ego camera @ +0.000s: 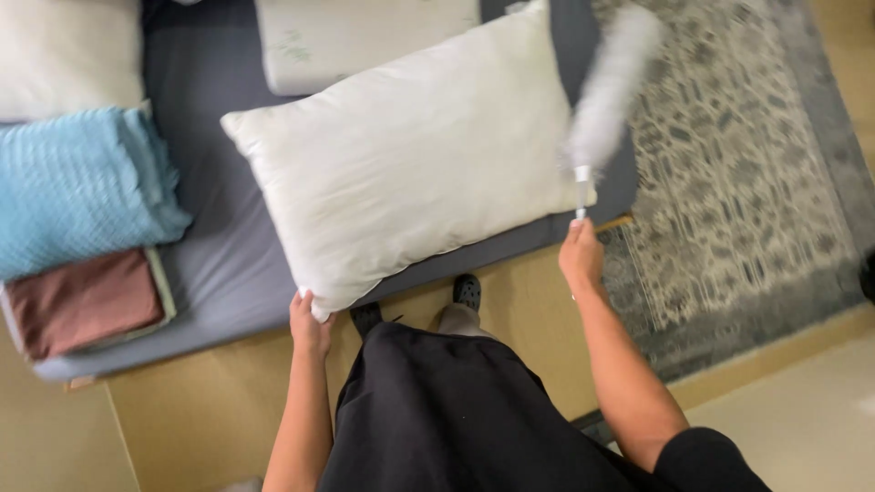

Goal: Dusting and organizing pillows on a bed using a feather duster.

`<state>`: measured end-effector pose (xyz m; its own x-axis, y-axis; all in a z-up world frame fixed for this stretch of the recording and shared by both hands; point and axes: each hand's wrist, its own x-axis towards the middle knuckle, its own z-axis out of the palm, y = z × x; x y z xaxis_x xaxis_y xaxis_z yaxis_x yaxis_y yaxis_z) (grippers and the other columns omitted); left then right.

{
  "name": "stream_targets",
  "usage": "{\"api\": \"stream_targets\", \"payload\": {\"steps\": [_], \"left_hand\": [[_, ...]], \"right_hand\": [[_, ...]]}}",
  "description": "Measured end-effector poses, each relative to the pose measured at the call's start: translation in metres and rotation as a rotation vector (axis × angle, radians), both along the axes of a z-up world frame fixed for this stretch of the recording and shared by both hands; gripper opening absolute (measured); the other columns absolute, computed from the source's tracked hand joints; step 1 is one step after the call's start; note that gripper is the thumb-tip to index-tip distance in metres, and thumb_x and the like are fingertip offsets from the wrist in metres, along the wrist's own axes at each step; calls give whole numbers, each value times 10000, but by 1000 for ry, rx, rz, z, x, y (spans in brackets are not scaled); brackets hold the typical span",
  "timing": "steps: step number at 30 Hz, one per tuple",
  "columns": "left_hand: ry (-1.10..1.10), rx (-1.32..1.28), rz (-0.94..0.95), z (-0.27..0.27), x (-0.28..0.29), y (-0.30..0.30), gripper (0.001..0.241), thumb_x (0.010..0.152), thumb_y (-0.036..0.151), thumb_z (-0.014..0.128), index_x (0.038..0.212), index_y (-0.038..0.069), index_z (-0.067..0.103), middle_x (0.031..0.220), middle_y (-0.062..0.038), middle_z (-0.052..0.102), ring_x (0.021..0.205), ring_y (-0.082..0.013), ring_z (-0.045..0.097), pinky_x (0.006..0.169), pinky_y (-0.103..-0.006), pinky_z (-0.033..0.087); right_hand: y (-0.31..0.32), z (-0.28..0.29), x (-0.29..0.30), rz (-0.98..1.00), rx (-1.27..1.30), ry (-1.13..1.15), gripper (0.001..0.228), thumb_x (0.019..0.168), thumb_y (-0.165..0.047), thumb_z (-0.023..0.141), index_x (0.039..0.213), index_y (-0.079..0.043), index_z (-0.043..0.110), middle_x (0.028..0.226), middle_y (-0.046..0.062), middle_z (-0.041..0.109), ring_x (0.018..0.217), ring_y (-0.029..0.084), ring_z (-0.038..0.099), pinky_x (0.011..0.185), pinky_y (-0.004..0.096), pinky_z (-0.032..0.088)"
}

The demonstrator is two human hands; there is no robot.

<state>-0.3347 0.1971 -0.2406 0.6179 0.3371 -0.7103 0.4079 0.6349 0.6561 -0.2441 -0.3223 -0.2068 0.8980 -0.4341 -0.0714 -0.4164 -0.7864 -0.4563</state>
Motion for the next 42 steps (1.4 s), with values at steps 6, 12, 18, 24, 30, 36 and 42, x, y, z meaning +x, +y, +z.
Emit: {"api": "stream_targets", "payload": {"steps": [6, 12, 18, 24, 30, 36, 42], "left_hand": [[-140, -210, 338, -96, -26, 3, 442, 1018, 197, 499, 1428, 33, 482, 1379, -116, 603, 1226, -275, 603, 1016, -445, 519], [-94, 44, 288, -106, -28, -10, 385, 1022, 185, 513, 1364, 8, 518, 1300, -139, 631, 1117, -249, 634, 945, -398, 553], [285, 529, 55, -38, -29, -19, 341, 994, 211, 561, 1274, 17, 572, 1203, -166, 688, 1038, -286, 671, 912, -424, 562], [33, 1369, -204, 38, -11, -48, 591, 917, 226, 706, 1444, 63, 496, 1468, -221, 495, 1314, -431, 517, 1088, -489, 438], [-125, 1581, -744, 65, 20, -45, 837, 804, 266, 795, 1535, 284, 388, 1624, -99, 290, 1420, -453, 396, 1023, -561, 423], [-6, 1535, -990, 34, 7, -6, 863, 865, 106, 703, 1588, 422, 352, 1706, 45, 255, 1437, -414, 426, 955, -467, 514], [-23, 1483, -934, 33, 15, -35, 911, 789, 113, 711, 1589, 345, 341, 1712, -54, 185, 1465, -488, 330, 1086, -558, 399]], "right_hand": [[99, 73, 8, 533, 126, 215, 460, 1062, -419, 373, 1428, -168, 496, 906, 283, 709, 877, 504, 682, 751, 603, 532], [155, 127, 47, 1151, -308, 460, 360, 1072, -455, 359, 1250, -265, 608, 968, 155, 746, 879, 422, 712, 768, 568, 552], [197, 87, 115, 859, -190, 226, 369, 1105, -426, 397, 1224, -184, 649, 952, 205, 735, 895, 456, 675, 788, 573, 522], [263, 132, 74, 904, -95, -87, 510, 1024, -141, 480, 1533, -110, 465, 912, 251, 687, 775, 464, 670, 704, 557, 539], [222, 128, 56, 1023, -258, 89, 712, 963, -15, 454, 1566, -392, 443, 837, 183, 688, 700, 380, 680, 689, 501, 568], [63, 83, 63, 187, -25, 173, 503, 1086, -142, 457, 1556, -321, 471, 940, 211, 702, 797, 398, 681, 716, 527, 543], [151, 128, 23, 241, 15, -22, 426, 1114, -213, 447, 1535, -231, 509, 699, 198, 637, 586, 326, 621, 542, 483, 495]]}}
